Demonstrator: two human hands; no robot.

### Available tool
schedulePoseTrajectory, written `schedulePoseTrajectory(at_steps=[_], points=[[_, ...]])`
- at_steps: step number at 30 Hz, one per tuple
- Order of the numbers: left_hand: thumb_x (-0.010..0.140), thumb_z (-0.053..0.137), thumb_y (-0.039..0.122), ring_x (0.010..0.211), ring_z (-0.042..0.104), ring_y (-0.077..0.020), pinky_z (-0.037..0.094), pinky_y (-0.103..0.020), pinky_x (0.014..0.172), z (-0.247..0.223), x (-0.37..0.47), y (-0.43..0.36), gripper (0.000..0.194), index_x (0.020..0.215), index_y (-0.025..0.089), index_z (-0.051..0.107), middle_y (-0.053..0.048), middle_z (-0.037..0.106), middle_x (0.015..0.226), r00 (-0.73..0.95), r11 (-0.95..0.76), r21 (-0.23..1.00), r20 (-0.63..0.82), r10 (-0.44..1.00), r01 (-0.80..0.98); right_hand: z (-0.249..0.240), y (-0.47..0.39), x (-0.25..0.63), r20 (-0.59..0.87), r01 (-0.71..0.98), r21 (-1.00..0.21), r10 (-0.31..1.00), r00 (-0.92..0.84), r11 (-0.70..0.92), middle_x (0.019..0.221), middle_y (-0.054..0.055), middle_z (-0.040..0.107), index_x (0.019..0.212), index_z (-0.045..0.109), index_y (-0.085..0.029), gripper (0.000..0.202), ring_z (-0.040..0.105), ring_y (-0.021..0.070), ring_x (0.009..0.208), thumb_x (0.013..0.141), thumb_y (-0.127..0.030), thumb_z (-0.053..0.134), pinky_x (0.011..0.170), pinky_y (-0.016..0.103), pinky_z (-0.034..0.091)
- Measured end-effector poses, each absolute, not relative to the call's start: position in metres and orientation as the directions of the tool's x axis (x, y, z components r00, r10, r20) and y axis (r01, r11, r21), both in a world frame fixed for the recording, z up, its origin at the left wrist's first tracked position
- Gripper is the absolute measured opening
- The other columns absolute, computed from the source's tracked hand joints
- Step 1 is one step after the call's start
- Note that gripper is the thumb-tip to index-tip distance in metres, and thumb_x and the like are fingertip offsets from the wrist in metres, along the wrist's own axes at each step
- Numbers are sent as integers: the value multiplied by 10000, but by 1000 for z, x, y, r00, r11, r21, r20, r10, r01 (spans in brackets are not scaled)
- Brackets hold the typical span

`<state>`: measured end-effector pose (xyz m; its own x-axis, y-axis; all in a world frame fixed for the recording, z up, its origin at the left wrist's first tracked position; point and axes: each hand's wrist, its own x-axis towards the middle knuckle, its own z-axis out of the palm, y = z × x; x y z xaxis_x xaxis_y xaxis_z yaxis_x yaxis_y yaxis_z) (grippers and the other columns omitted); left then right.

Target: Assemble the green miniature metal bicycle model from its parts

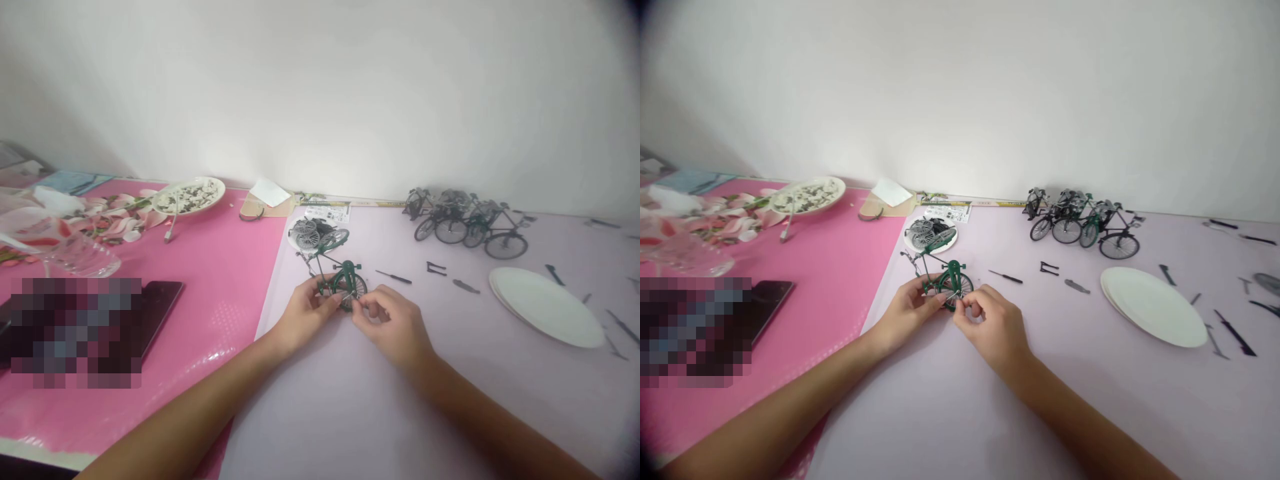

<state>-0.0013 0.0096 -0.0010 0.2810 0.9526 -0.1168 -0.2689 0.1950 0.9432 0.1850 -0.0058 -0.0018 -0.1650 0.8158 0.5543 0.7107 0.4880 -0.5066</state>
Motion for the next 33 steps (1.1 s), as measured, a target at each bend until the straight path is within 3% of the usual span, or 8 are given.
schedulePoseTrajectory(at_steps=[6,10,14,18,24,33], points=[[844,815,372,942,731,-197,578,-332,907,-3,-4,10,469,1227,157,653,-117,746,1176,266,201,931,-120,956,-303,-3,-4,186,499,652,-618,860,-106,440,680,-26,511,768,590,-229,171,491,124,587,868,-258,726,537,260,422],[857,807,350,992,723,-212,574,-362,949,-2,-6,11,439,1215,152,649,-117,741,1164,277,210,896,-103,955,-392,-6,-1,188,419,586,-723,907,-49,366,800,3,598,957,641,-238,200,565,157,704,843,-320,783,599,273,498],[811,856,287,1023,728,-225,570,-348,931,1,-6,11,501,1231,145,623,-135,733,1205,301,214,905,-102,948,-367,-5,1,191,384,528,-767,920,-77,364,833,8,600,1093,692,-250,243,559,155,718,872,-321,764,570,267,477],[703,930,190,1076,734,-253,565,-388,981,0,-6,12,660,1262,149,581,-152,732,1234,325,230,897,-104,940,-378,-4,2,192,418,501,-753,898,-139,428,828,17,610,1112,733,-256,202,535,147,695,913,-286,731,536,265,444],[699,942,233,1073,741,-261,567,-429,1008,0,-6,12,638,1230,156,598,-142,755,1189,250,206,921,-125,960,-331,-4,3,194,546,480,-663,810,-215,574,862,38,663,1113,760,-267,210,596,160,723,920,-198,713,495,270,425],[674,957,238,1011,759,-240,585,-428,992,-3,-6,12,638,1206,160,613,-140,758,1185,253,244,917,-166,953,-315,-1,5,195,625,548,-548,745,-233,632,863,35,688,1050,778,-285,199,637,186,758,918,-158,699,644,347,544]])
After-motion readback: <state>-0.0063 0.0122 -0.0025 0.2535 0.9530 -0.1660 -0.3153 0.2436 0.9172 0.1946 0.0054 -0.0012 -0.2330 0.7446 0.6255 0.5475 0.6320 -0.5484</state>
